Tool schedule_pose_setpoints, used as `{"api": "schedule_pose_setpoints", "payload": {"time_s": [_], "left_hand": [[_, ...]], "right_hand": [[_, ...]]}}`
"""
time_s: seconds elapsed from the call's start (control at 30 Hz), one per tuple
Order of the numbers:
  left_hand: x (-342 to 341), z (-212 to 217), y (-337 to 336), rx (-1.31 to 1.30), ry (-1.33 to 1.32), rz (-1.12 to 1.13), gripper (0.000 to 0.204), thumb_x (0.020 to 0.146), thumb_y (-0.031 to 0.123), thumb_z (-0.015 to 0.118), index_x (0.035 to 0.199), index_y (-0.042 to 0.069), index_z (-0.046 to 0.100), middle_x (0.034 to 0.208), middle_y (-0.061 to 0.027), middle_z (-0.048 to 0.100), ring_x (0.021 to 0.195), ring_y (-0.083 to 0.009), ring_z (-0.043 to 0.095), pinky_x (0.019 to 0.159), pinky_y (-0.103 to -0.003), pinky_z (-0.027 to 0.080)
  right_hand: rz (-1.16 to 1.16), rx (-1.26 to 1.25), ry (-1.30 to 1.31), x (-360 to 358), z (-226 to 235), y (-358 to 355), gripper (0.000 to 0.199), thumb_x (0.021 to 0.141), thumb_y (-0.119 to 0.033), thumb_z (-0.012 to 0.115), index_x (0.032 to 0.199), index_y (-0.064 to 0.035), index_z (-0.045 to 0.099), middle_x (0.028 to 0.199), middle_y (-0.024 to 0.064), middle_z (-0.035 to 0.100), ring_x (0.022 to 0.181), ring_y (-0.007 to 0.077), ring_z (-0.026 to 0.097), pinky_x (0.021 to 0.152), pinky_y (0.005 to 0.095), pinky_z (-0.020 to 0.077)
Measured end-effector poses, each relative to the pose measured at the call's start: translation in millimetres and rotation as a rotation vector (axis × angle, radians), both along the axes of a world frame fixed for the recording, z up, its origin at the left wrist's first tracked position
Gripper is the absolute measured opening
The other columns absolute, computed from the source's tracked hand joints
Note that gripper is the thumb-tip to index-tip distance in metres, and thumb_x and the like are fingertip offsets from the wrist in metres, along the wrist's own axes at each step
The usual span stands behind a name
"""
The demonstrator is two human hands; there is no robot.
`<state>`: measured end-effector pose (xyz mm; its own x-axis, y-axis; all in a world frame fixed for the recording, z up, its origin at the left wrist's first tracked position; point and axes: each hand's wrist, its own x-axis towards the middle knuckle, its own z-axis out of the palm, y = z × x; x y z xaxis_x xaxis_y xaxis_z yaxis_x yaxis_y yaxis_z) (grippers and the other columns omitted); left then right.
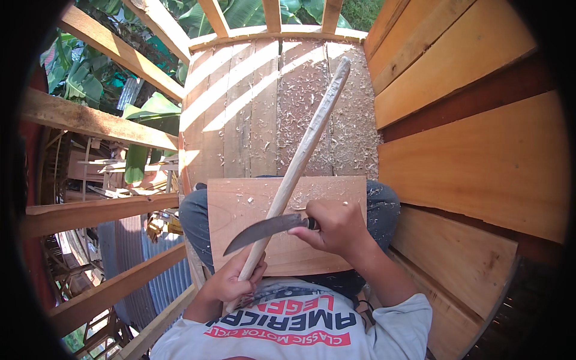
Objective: The person uses a curved knife to shave and shape a long wooden stick held on their lap. They repeatedly scrape the surface to remove thin shavings, rotating the stick to work different sides.
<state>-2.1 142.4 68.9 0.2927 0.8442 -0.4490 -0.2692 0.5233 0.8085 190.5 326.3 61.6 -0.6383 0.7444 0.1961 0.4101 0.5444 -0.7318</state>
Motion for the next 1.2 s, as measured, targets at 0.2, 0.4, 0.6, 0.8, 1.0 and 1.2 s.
{"api": "schedule_pose_setpoints", "payload": {"time_s": [0.2, 0.4, 0.6, 0.8, 1.0, 1.2], "left_hand": [[-1, -5, 0, 0.122, 0.043, -0.028, 0.043, 0.06, 0.004, 0.052, 0.1, 0.004, 0.037, 0.071, -0.0004, 0.035, 0.056, -0.0078, 0.038, 0.049, -0.022, 0.034], [-3, 1, 0, 0.087, 0.081, -0.052, 0.043, 0.06, 0.004, 0.052, 0.101, 0.004, 0.038, 0.069, 0.0002, 0.04, 0.054, -0.0076, 0.037, 0.049, -0.022, 0.033], [-1, 6, 6, 0.009, 0.09, -0.016, 0.04, 0.061, 0.004, 0.052, 0.097, 0.005, 0.037, 0.067, -0.0004, 0.038, 0.055, -0.0078, 0.036, 0.05, -0.022, 0.033], [-2, 4, 1, 0.071, 0.076, -0.046, 0.04, 0.06, 0.004, 0.052, 0.097, 0.006, 0.037, 0.066, -0.0006, 0.038, 0.055, -0.0082, 0.036, 0.051, -0.023, 0.032], [1, 2, -3, 0.074, 0.103, -0.073, 0.043, 0.06, 0.005, 0.053, 0.099, 0.005, 0.037, 0.067, -0.0001, 0.038, 0.056, -0.0083, 0.037, 0.051, -0.023, 0.033], [4, -2, 0, 0.067, 0.017, -0.028, 0.048, 0.059, 0.004, 0.053, 0.104, 0.004, 0.038, 0.067, 0.0004, 0.038, 0.056, -0.0077, 0.037, 0.051, -0.022, 0.033]], "right_hand": [[0.064, 0.051, 0.007, -1, 4, -8, 0.041, 0.084, -0.037, 0.063, 0.065, -0.0026, 0.051, 0.05, 0.0123, 0.045, 0.044, 0.0264, 0.051, 0.044, 0.0344, 0.038], [0.005, 0.046, 0.022, 13, 4, 3, 0.04, 0.08, -0.039, 0.066, 0.067, -0.0042, 0.053, 0.051, 0.0104, 0.048, 0.045, 0.0254, 0.053, 0.045, 0.0333, 0.0415], [-0.154, -0.045, -0.07, 6, 8, -10, 0.037, 0.078, -0.038, 0.068, 0.068, -0.0051, 0.055, 0.049, 0.0092, 0.048, 0.044, 0.026, 0.055, 0.043, 0.0339, 0.0421], [-0.105, -0.032, -0.081, 8, 12, -11, 0.038, 0.081, -0.038, 0.067, 0.068, -0.0043, 0.054, 0.05, 0.0106, 0.049, 0.044, 0.0265, 0.055, 0.041, 0.0332, 0.0401], [-0.068, 0.057, -0.016, 8, 7, -11, 0.037, 0.083, -0.036, 0.065, 0.069, -0.0035, 0.054, 0.049, 0.0107, 0.048, 0.043, 0.0263, 0.053, 0.041, 0.0324, 0.0398], [-0.007, 0.088, 0.002, 6, 7, -15, 0.036, 0.086, -0.034, 0.061, 0.071, -0.0016, 0.055, 0.049, 0.012, 0.048, 0.044, 0.0268, 0.053, 0.044, 0.0342, 0.0391]]}}
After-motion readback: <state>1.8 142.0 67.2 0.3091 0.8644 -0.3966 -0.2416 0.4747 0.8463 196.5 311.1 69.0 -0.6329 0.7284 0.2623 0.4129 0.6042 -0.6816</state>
